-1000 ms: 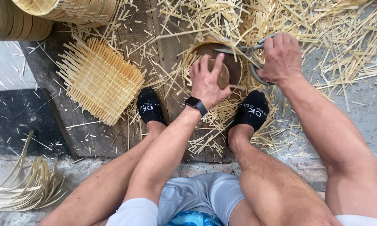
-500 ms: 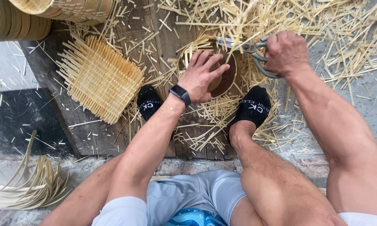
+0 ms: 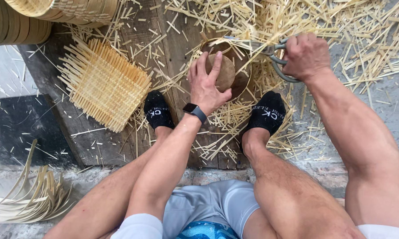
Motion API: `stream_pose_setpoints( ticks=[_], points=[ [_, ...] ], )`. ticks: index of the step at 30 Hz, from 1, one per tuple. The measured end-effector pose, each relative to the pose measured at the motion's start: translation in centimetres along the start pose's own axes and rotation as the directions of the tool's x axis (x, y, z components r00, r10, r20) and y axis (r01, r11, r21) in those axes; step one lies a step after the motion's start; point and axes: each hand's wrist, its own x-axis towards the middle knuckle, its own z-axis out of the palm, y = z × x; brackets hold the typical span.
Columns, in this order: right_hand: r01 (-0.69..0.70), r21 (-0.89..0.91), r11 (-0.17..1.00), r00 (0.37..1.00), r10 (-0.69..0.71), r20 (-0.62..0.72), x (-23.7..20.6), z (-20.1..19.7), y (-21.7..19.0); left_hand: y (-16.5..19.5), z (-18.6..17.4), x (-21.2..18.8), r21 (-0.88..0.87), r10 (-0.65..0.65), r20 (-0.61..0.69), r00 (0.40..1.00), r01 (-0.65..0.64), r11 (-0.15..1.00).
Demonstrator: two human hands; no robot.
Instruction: The person sits on the floor and finishes woven bamboo trays. They press a woven bamboo disc over a round wooden mold, trim the excess bamboo with scissors, fit a thin bamboo rim ring around the edge, and place completed trays onto a stack of finished trays.
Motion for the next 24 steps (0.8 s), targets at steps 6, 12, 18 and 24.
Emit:
stream_pose_setpoints(
  ticks=[6,12,18,24],
  points=[
    [0.043,-0.179,0.983,0.951,-0.095,-0.293,0.0,0.1,-0.1,-0.8,-1.1,1.1,-0.103,0.156,0.171,0.973,-0.139,0.985],
    [0.044,-0.04,0.998,0.987,-0.05,-0.151,-0.1,-0.7,-0.1,-1.5,-2.1,1.7,-0.053,0.249,0.25,0.936,-0.243,0.969],
    [0.046,-0.175,0.983,0.976,-0.082,-0.2,0.0,0.2,-0.9,-1.6,-3.0,3.1,-0.079,0.336,0.397,0.854,-0.333,0.94],
    [0.012,0.002,1.0,1.0,-0.012,0.002,-0.8,0.5,0.5,1.5,-2.5,1.0,-0.028,0.139,-0.009,0.99,-0.139,0.99]
  ],
)
